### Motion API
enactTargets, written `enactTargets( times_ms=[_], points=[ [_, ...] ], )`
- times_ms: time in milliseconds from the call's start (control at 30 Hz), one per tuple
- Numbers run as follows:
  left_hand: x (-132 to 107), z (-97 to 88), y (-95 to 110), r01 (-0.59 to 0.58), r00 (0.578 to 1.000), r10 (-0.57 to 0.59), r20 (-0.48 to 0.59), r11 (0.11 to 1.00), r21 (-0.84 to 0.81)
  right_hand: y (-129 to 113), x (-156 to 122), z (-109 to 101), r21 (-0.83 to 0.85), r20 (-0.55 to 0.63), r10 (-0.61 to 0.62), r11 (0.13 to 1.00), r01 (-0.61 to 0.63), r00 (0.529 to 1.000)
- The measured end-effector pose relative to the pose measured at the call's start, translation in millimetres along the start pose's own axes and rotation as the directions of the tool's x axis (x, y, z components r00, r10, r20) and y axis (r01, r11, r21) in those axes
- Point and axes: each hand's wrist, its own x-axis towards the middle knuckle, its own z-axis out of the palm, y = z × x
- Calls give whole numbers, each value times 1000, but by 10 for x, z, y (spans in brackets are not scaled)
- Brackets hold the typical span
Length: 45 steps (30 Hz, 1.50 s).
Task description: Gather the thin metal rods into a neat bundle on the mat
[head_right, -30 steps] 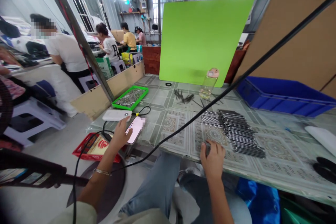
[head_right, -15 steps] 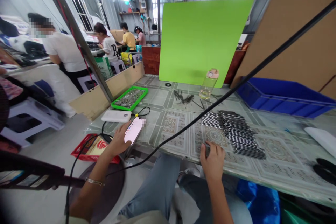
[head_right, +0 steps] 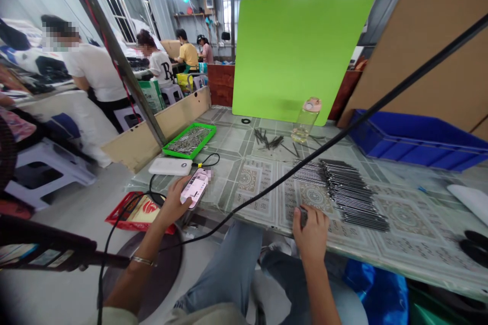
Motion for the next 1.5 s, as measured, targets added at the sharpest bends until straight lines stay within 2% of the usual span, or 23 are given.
enactTargets(
  times_ms=[433, 567, 633, 700, 867, 1000, 1233, 1500],
  points=[
    [-102, -86, 31, -67, 997, 68, -42, 998, 23, -15, 14, -19, -14, 13, 9, 1000, -8, 1000],
    [-138, -109, 102, -164, 986, 159, 45, 980, 112, -6, 11, -9, -19, 7, -7, 1000, 7, 1000],
    [-144, -108, 140, -181, 981, 168, 94, 972, 150, 1, 9, -3, -15, 12, 0, 1000, 0, 1000],
    [-146, -107, 168, -167, 983, 151, 105, 972, 163, 5, 7, 1, -8, 16, 11, 1000, -11, 1000],
    [-185, -156, 178, -140, 990, 138, 28, 987, 84, -1, 7, -7, -4, 23, 17, 1000, -17, 1000],
    [-296, -246, 155, -153, 987, 151, 60, 988, 35, -3, 0, -9, 7, 31, 32, 999, -32, 999],
    [-479, -288, 142, -150, 989, 150, 9, 986, 69, 5, -2, 3, 3, 22, 24, 1000, -24, 999],
    [-393, -275, 72, -152, 988, 148, 43, 981, 116, 9, 4, 2, -17, 19, 1, 1000, 0, 1000]
  ],
)
